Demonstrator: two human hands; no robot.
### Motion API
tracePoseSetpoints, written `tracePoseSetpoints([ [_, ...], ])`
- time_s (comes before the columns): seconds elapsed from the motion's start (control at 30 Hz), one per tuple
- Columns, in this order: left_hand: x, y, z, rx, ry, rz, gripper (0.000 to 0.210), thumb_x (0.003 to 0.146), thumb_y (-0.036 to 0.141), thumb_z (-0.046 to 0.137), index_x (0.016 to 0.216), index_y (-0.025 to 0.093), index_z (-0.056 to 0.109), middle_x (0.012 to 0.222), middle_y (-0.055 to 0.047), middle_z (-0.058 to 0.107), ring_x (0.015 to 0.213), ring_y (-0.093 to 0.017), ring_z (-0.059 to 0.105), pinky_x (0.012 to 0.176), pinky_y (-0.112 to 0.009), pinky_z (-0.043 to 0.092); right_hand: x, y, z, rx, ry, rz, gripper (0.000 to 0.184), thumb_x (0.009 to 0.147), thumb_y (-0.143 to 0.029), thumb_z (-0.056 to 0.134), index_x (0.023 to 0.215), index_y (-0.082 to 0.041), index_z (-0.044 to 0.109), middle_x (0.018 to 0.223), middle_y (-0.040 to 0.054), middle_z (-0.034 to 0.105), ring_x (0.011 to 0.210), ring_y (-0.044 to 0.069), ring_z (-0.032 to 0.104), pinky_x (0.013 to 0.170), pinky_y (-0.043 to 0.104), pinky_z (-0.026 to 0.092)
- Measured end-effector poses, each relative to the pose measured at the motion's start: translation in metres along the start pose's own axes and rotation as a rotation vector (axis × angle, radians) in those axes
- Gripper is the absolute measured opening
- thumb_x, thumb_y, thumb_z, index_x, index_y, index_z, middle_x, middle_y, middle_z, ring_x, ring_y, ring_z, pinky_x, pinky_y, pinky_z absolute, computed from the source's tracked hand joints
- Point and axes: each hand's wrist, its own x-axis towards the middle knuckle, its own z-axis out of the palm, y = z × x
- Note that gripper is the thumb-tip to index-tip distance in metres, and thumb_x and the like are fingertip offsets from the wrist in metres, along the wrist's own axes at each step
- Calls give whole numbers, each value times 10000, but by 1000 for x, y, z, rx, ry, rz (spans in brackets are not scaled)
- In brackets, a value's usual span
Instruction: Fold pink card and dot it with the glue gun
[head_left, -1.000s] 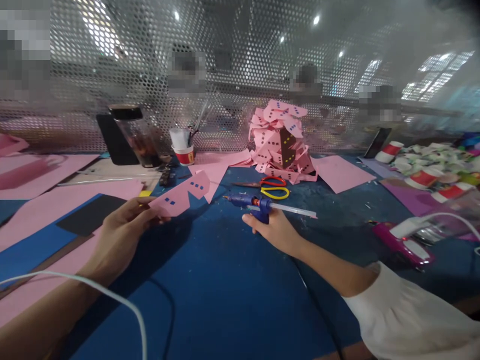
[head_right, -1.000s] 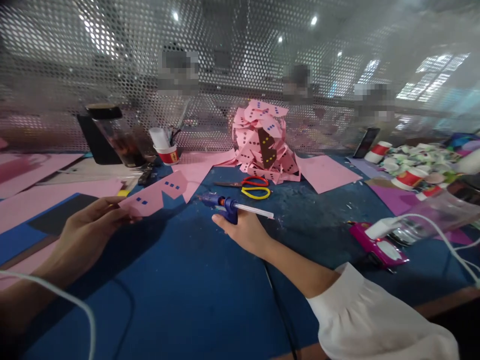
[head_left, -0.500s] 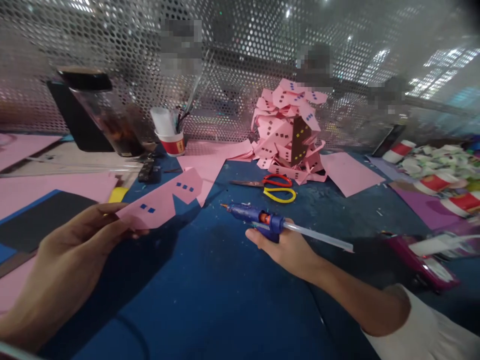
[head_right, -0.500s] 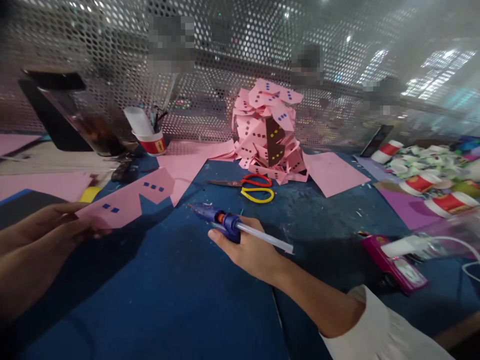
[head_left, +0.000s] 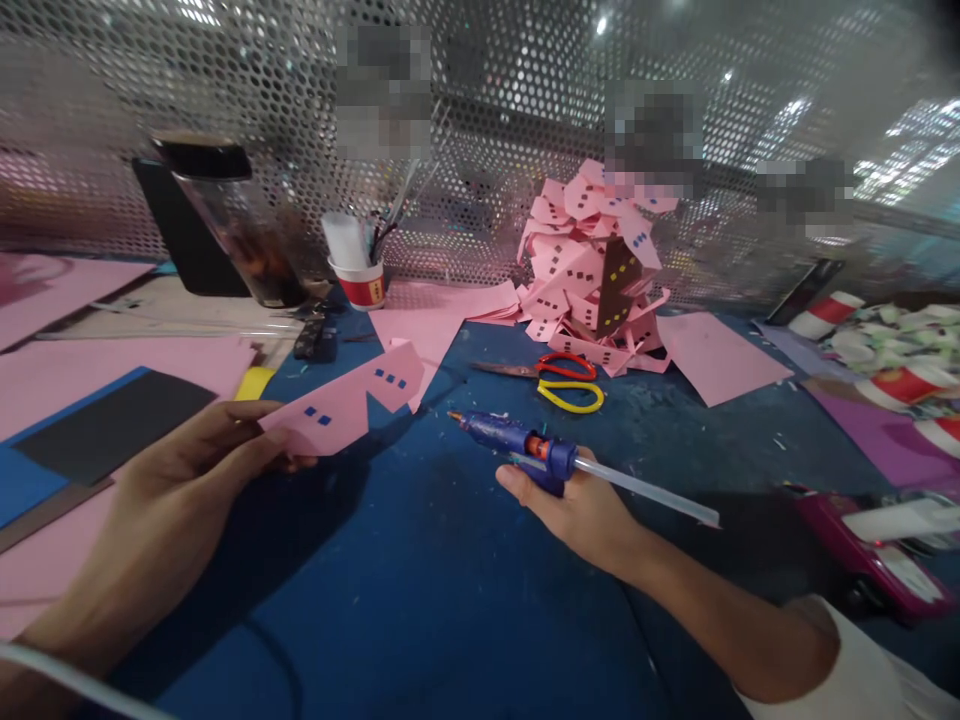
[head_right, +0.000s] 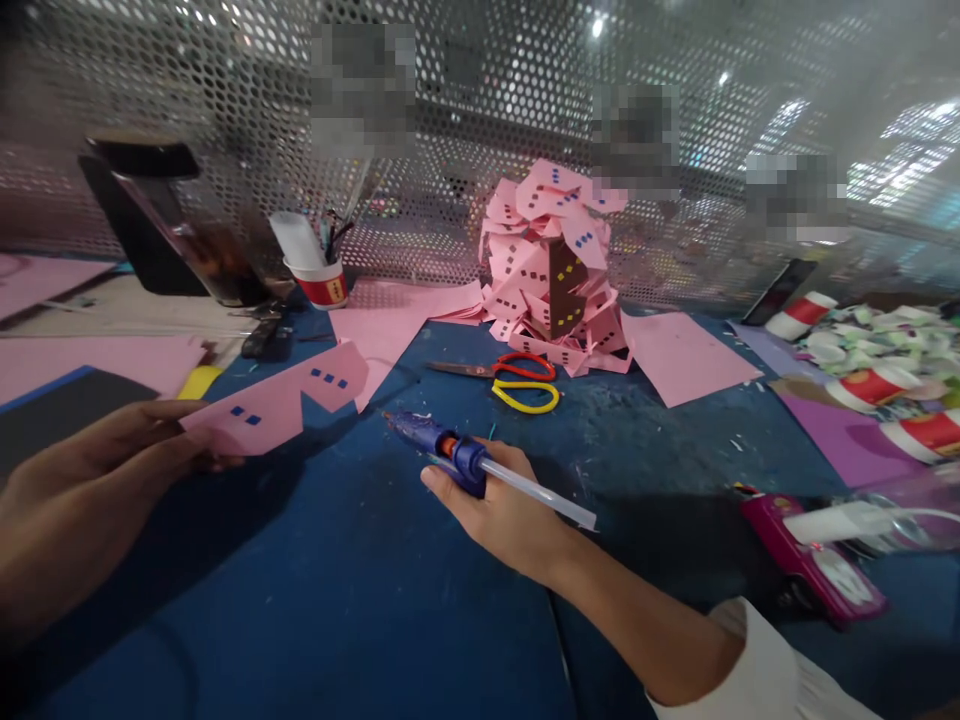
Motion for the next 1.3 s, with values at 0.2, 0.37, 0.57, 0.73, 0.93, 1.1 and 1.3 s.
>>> tracePoseSetpoints([
  [0.2,-3,7,0,-87,-60,-1,223,833,383,731,1006,247,697,899,30,710,854,-161,617,821,-238,482,-3,3,4,-38,7,22,333,929,-552,588,897,-241,704,707,29,626,726,218,630,647,340,538],
  [0.37,0,-1,-2,-170,-74,34,211,834,398,733,963,233,705,873,23,698,861,-151,606,823,-215,468,-7,1,5,-110,6,157,422,884,-649,583,895,-251,723,886,61,655,846,240,648,781,392,557],
  [0.57,-1,-3,-5,-181,-83,49,178,824,366,742,921,222,703,899,12,691,863,-153,598,811,-227,463,-6,-2,6,-112,4,189,454,859,-668,579,861,-237,721,902,84,654,886,270,646,826,440,554],
  [0.73,-2,-1,-5,-143,-85,58,199,836,387,721,945,222,701,921,9,691,863,-161,610,811,-251,465,-6,-5,6,-106,-17,163,423,876,-636,574,849,-239,718,879,80,650,886,269,641,838,446,549],
  [0.93,-3,5,-3,-107,-105,79,185,855,382,701,946,222,694,889,18,686,834,-146,600,780,-229,460,-9,-2,7,-117,19,108,419,878,-636,590,947,-248,729,975,79,656,871,241,640,820,410,551],
  [1.1,-3,3,-3,-126,-103,86,197,849,386,708,951,218,699,903,15,688,834,-151,603,777,-233,470,-8,-4,7,-103,11,116,384,869,-601,620,898,-230,717,826,54,639,771,219,624,718,370,547],
  [1.3,-4,5,-3,-158,-90,75,174,844,386,712,893,220,703,884,14,685,847,-152,599,785,-227,467,-3,-11,2,-4,-98,120,292,887,-513,636,855,-227,688,672,7,603,685,193,608,618,308,505],
])
